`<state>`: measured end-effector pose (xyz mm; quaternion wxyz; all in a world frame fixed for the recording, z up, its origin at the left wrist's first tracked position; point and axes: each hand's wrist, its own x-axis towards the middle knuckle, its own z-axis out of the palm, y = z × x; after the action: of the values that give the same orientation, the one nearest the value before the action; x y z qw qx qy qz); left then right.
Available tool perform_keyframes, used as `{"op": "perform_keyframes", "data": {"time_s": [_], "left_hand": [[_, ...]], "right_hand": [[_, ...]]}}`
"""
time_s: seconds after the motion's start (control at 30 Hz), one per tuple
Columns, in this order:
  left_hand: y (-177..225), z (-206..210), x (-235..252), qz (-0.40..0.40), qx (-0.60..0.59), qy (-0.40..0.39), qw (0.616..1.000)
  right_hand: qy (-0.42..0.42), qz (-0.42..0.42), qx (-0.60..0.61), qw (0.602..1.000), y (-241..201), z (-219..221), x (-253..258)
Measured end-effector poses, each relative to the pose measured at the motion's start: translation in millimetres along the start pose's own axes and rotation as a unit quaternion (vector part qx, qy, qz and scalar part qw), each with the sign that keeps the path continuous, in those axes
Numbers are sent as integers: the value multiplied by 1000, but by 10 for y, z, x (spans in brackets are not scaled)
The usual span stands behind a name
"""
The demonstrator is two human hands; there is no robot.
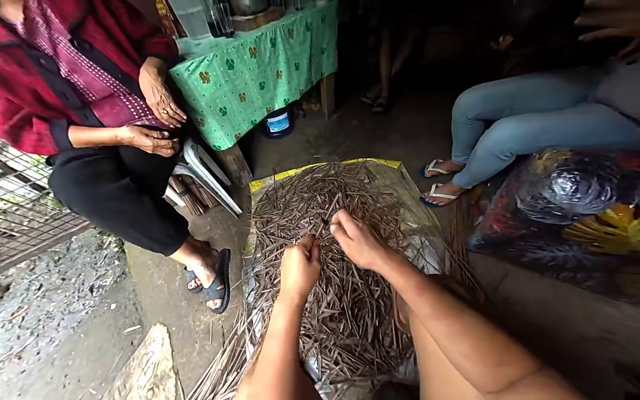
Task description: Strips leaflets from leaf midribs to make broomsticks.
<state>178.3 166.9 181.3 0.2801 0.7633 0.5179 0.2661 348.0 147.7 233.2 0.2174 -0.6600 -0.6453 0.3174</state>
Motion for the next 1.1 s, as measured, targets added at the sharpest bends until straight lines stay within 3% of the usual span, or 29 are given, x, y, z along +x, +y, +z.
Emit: {"op": "perform_keyframes", "data": {"time_s": [0.1, 0.27, 0.47, 0.57, 0.67, 0.8, 0.97, 1.1], "left_hand": [[95, 21, -40, 8, 18, 20, 1000], [146, 9, -84, 18, 39, 9, 999], [157, 6, -135, 27, 55, 17, 998], [83, 12, -135, 24, 12, 27, 999], [34, 29, -91, 11, -13, 6, 1000], [39, 81, -51, 16, -71, -10, 997], [93, 47, -63, -36, -222, -112, 968], [30, 42, -72, -24, -182, -123, 975]], "right_hand": [[-18, -18, -36, 999, -10, 46, -13], [53, -36, -75, 995, 86, 62, 31], [142, 60, -74, 985, 292, -231, 242], [201, 71, 39, 976, 436, -395, 283], [109, 62, 214, 969, 334, -268, 156], [5, 63, 395, 917, 196, -66, 40], [32, 28, 462, 886, 253, -136, 122], [107, 15, 406, 907, 355, -271, 153]]}}
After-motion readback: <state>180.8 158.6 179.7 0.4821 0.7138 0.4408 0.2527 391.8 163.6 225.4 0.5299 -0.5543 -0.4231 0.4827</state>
